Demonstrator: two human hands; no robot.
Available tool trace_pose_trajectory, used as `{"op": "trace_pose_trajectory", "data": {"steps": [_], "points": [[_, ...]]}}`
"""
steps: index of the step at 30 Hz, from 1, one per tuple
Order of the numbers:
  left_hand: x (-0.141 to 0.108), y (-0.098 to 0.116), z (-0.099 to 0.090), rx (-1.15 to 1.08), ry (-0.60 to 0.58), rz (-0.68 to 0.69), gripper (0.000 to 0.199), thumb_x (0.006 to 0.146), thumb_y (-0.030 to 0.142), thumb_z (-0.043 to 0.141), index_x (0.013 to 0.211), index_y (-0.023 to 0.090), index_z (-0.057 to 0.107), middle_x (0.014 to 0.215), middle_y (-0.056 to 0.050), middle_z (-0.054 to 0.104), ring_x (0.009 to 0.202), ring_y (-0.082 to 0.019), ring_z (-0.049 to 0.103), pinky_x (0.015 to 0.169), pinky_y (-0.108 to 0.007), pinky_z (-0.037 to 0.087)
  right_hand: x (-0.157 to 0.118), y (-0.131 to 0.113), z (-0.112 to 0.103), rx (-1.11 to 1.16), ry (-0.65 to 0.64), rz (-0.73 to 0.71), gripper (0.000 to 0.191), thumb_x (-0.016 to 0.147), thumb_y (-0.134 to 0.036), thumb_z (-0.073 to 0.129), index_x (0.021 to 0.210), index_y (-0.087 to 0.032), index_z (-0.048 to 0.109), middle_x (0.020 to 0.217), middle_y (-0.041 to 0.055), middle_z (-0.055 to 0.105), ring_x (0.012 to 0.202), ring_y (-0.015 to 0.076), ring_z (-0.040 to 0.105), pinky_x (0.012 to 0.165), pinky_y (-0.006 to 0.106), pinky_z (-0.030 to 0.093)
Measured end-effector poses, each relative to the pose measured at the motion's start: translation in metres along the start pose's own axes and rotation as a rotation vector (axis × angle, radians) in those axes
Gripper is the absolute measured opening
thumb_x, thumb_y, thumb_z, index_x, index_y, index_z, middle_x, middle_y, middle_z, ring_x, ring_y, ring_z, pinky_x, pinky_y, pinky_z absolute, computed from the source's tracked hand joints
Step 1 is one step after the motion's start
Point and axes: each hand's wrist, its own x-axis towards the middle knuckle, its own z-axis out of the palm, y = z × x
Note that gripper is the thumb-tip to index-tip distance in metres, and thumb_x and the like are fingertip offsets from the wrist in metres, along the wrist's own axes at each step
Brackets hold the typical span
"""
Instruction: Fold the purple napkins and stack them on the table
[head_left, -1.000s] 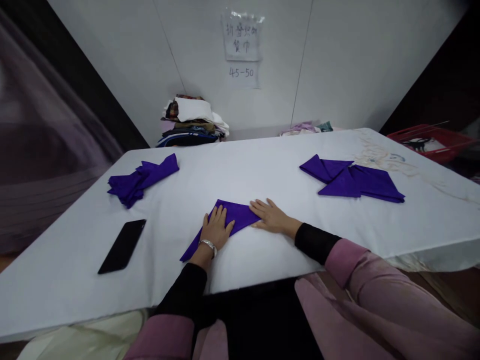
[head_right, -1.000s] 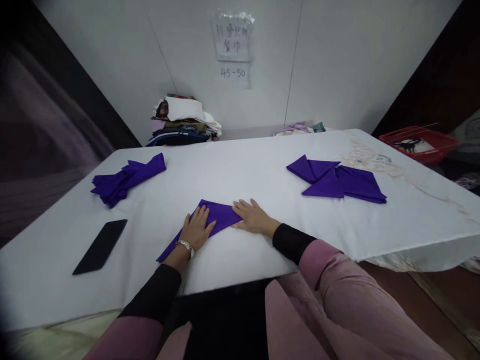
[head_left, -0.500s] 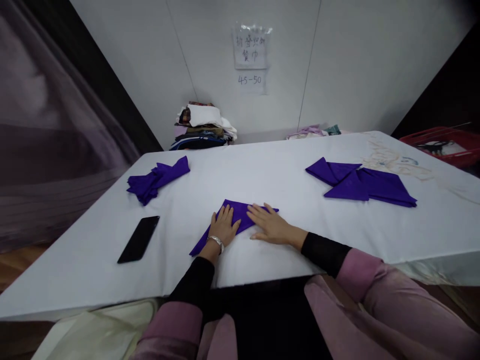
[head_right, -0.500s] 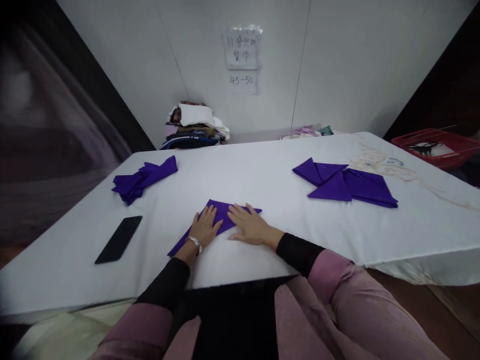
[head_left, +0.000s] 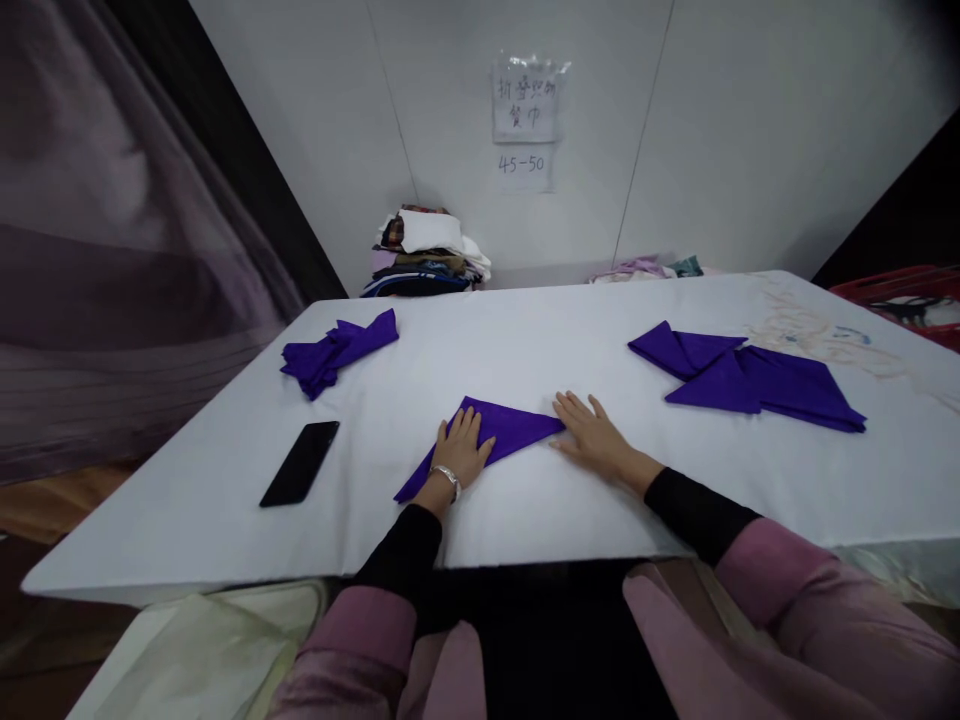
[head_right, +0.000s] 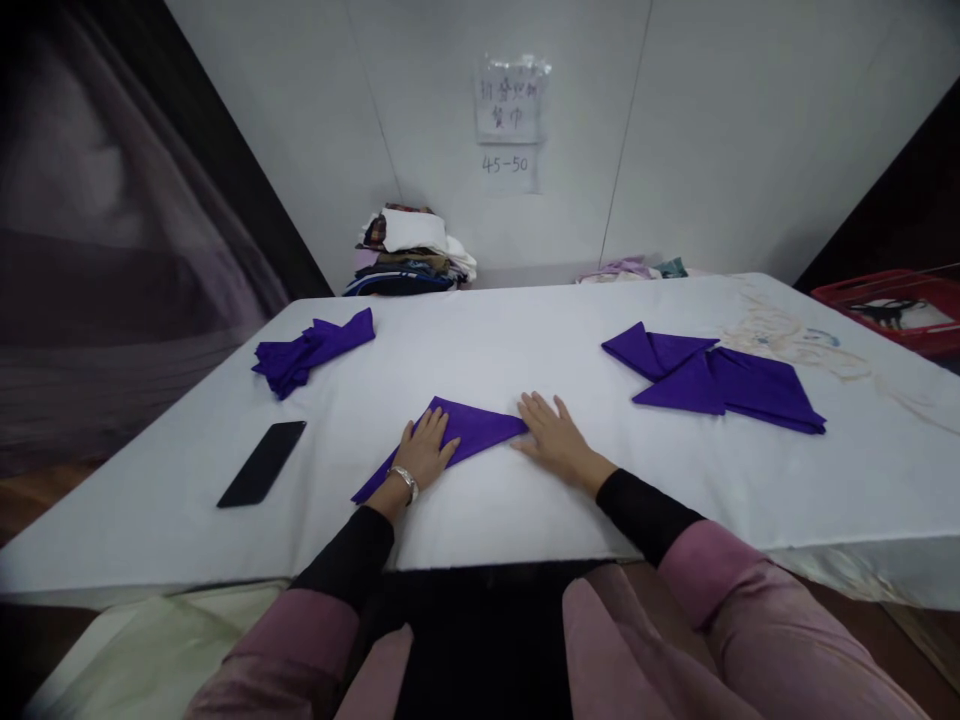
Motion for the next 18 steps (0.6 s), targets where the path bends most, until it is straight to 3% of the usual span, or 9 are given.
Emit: {"op": "trace_pose_trajectory", "data": {"steps": [5,8,13,18], "points": [[0.000,0.000,-0.002,0.005,-0.021,0.001,0.059,0.088,0.044,0.028,0.139,0.014,0.030,0.149,-0.010,0.024,0.138,-0.025,0.017,0.110,-0.049,0.016,0.027,-0.072,0.011,0.096,-0.026,-0.288,0.058,0.087,-0.038,0.047,0.137,-0.011,0.037,0.143,0.0144,0.035,0.135,0.0269,0.023,0.109,0.048,0.014],[0.000,-0.002,-0.003,-0.012,-0.068,0.001,0.057,0.087,0.034,0.030,0.140,0.013,0.028,0.149,-0.010,0.023,0.138,-0.024,0.016,0.110,-0.049,0.015,0.043,-0.094,0.023,0.124,-0.038,-0.270,0.047,0.087,-0.022,0.043,0.132,-0.010,0.044,0.136,0.0149,0.045,0.128,0.0255,0.037,0.106,0.045,0.024],[0.004,-0.003,-0.007,-0.086,-0.113,-0.012,0.055,0.088,0.031,0.027,0.140,0.014,0.028,0.149,-0.011,0.021,0.138,-0.023,0.014,0.110,-0.049,0.013,0.057,-0.096,0.039,0.115,-0.003,-0.176,0.039,0.089,-0.013,0.038,0.126,-0.010,0.051,0.130,0.0157,0.051,0.119,0.0254,0.049,0.096,0.043,0.040],[0.008,-0.006,-0.025,-0.164,-0.266,-0.035,0.054,0.089,0.032,0.026,0.140,0.016,0.027,0.150,-0.009,0.018,0.139,-0.022,0.012,0.110,-0.048,0.014,0.058,-0.074,0.047,0.129,0.043,-0.237,0.032,0.089,-0.013,0.040,0.113,-0.013,0.062,0.123,0.0126,0.058,0.116,0.0234,0.052,0.093,0.038,0.043]]}}
